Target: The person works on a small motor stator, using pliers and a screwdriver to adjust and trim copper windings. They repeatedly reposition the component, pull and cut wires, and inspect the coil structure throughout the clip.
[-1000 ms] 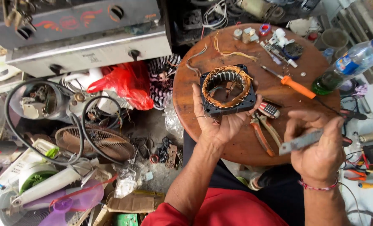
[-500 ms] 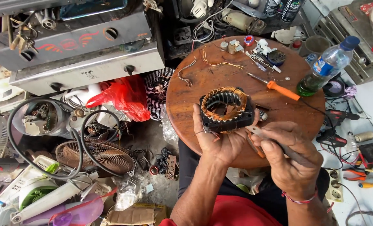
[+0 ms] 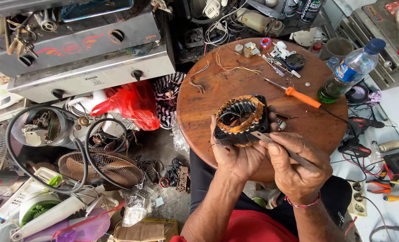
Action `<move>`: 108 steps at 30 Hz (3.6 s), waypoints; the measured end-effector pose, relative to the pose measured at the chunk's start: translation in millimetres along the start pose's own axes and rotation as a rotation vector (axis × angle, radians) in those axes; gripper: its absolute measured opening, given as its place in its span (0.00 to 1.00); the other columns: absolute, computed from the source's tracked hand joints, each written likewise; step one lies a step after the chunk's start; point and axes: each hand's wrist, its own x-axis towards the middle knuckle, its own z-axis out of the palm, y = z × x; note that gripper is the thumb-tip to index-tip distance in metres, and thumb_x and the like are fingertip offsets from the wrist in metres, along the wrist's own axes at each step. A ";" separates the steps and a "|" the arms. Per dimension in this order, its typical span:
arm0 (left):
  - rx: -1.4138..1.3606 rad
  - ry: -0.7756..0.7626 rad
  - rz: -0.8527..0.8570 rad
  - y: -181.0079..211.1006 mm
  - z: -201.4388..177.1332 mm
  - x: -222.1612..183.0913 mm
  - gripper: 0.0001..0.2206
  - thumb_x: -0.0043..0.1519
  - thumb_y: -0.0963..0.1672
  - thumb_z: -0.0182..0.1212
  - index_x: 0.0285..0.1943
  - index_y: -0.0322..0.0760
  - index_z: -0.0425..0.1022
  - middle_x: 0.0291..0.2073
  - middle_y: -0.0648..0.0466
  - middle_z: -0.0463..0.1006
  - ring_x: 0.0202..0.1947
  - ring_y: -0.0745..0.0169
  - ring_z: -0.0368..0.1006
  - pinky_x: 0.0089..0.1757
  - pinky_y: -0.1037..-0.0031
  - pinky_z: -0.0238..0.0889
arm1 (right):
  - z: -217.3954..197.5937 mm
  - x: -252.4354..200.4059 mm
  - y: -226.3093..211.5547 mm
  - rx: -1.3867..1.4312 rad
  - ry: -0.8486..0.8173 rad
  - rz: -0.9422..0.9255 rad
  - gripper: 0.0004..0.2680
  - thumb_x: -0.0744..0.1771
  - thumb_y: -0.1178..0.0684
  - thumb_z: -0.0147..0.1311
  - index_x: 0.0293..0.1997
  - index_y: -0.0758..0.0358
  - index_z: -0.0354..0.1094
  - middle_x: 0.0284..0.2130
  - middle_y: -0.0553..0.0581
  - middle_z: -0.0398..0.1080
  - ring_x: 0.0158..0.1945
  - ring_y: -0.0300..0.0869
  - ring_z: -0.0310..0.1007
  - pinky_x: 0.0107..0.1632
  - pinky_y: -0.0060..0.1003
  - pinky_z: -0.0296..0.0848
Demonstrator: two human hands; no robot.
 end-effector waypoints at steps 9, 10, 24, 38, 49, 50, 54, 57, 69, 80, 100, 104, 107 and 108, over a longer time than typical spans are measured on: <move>-0.018 -0.056 -0.083 1.4 -5.2 0.2 0.44 0.67 0.63 0.53 0.74 0.19 0.58 0.63 0.25 0.66 0.60 0.32 0.69 0.63 0.54 0.66 | -0.2 8.5 -10.9 -0.117 -0.020 -0.134 0.04 0.68 0.64 0.60 0.42 0.78 0.73 0.37 0.65 0.78 0.39 0.54 0.81 0.47 0.45 0.82; -0.018 -0.056 -0.083 0.7 -2.5 0.8 0.44 0.67 0.63 0.53 0.74 0.19 0.58 0.63 0.25 0.66 0.60 0.32 0.69 0.63 0.54 0.66 | -0.1 8.7 -11.9 -0.118 -0.019 -0.134 0.04 0.68 0.64 0.60 0.42 0.78 0.73 0.37 0.65 0.78 0.39 0.54 0.81 0.47 0.45 0.82; 0.074 -0.088 -0.033 -3.4 5.5 3.9 0.42 0.69 0.62 0.51 0.73 0.19 0.61 0.63 0.25 0.67 0.59 0.33 0.70 0.61 0.54 0.67 | -1.7 11.9 -12.7 -0.112 -0.048 -0.117 0.03 0.68 0.65 0.60 0.44 0.73 0.73 0.39 0.63 0.78 0.41 0.51 0.80 0.48 0.42 0.81; 0.087 -0.076 -0.018 -0.9 -0.6 2.3 0.44 0.69 0.64 0.49 0.72 0.17 0.62 0.61 0.23 0.70 0.59 0.29 0.71 0.62 0.48 0.65 | -3.7 11.2 -9.9 -0.098 -0.091 -0.117 0.02 0.68 0.67 0.58 0.44 0.75 0.73 0.39 0.62 0.77 0.40 0.52 0.80 0.49 0.44 0.81; 0.175 0.020 0.036 -0.1 9.4 2.7 0.43 0.66 0.65 0.52 0.69 0.22 0.67 0.54 0.31 0.76 0.54 0.32 0.73 0.54 0.48 0.71 | -18.6 13.5 -15.3 0.012 -0.046 -0.062 0.03 0.68 0.67 0.52 0.41 0.78 0.71 0.34 0.69 0.76 0.36 0.53 0.81 0.44 0.43 0.81; 0.186 0.080 0.091 0.3 8.5 3.7 0.37 0.67 0.64 0.55 0.65 0.28 0.71 0.54 0.35 0.77 0.52 0.28 0.74 0.50 0.42 0.72 | -20.4 12.7 -14.0 0.032 -0.043 -0.056 0.02 0.68 0.67 0.52 0.41 0.76 0.70 0.34 0.69 0.76 0.34 0.52 0.81 0.43 0.41 0.80; 0.253 0.000 0.086 3.5 1.5 2.0 0.41 0.67 0.65 0.51 0.71 0.27 0.67 0.58 0.31 0.74 0.54 0.27 0.73 0.51 0.36 0.69 | -22.5 26.0 -24.5 0.083 -0.192 -0.104 0.03 0.66 0.70 0.58 0.40 0.78 0.71 0.35 0.68 0.76 0.37 0.54 0.81 0.42 0.42 0.80; 0.283 0.141 0.206 0.7 8.4 2.6 0.29 0.64 0.61 0.59 0.61 0.41 0.78 0.56 0.51 0.79 0.59 0.47 0.72 0.58 0.55 0.67 | -24.3 26.7 -19.5 0.027 -0.251 -0.128 0.04 0.65 0.68 0.61 0.41 0.76 0.73 0.37 0.66 0.77 0.39 0.54 0.81 0.45 0.45 0.80; 0.303 0.044 -0.022 28.2 0.3 -0.1 0.33 0.69 0.61 0.55 0.70 0.34 0.71 0.61 0.42 0.76 0.61 0.40 0.71 0.61 0.50 0.66 | -21.6 30.8 -14.4 0.095 -0.328 -0.056 0.04 0.66 0.67 0.60 0.43 0.72 0.73 0.36 0.61 0.77 0.36 0.48 0.76 0.41 0.37 0.75; 0.367 0.302 -0.205 35.8 -7.0 6.5 0.24 0.65 0.58 0.61 0.54 0.36 0.79 0.46 0.46 0.83 0.45 0.48 0.79 0.43 0.63 0.75 | -21.1 39.1 -10.9 0.140 -0.434 -0.152 0.05 0.65 0.67 0.60 0.42 0.71 0.72 0.38 0.65 0.78 0.41 0.50 0.82 0.49 0.42 0.82; 0.302 0.347 -0.174 30.8 -9.7 8.1 0.21 0.65 0.57 0.62 0.52 0.39 0.79 0.43 0.50 0.83 0.43 0.52 0.79 0.43 0.65 0.75 | -22.1 34.6 -7.8 0.100 -0.436 -0.218 0.06 0.65 0.67 0.62 0.43 0.68 0.72 0.39 0.62 0.79 0.39 0.48 0.82 0.45 0.41 0.80; 0.317 0.354 -0.165 30.2 -8.6 8.2 0.23 0.64 0.58 0.62 0.52 0.38 0.79 0.44 0.50 0.83 0.43 0.52 0.79 0.43 0.66 0.75 | -21.5 35.9 -6.4 0.082 -0.429 -0.260 0.06 0.65 0.66 0.62 0.44 0.68 0.72 0.40 0.62 0.79 0.40 0.47 0.82 0.46 0.41 0.80; 0.313 0.396 -0.152 28.5 -6.7 8.5 0.23 0.63 0.58 0.63 0.51 0.39 0.79 0.43 0.50 0.83 0.42 0.53 0.79 0.43 0.67 0.75 | -20.8 37.2 -6.5 0.054 -0.424 -0.304 0.06 0.66 0.66 0.62 0.44 0.68 0.72 0.39 0.63 0.79 0.40 0.48 0.82 0.45 0.41 0.79; 0.313 0.422 -0.138 27.7 -5.7 8.6 0.22 0.62 0.58 0.64 0.50 0.40 0.80 0.42 0.51 0.83 0.42 0.54 0.79 0.44 0.67 0.75 | -20.5 37.4 -6.2 0.034 -0.419 -0.327 0.05 0.66 0.66 0.61 0.43 0.68 0.72 0.39 0.64 0.79 0.40 0.48 0.82 0.45 0.42 0.79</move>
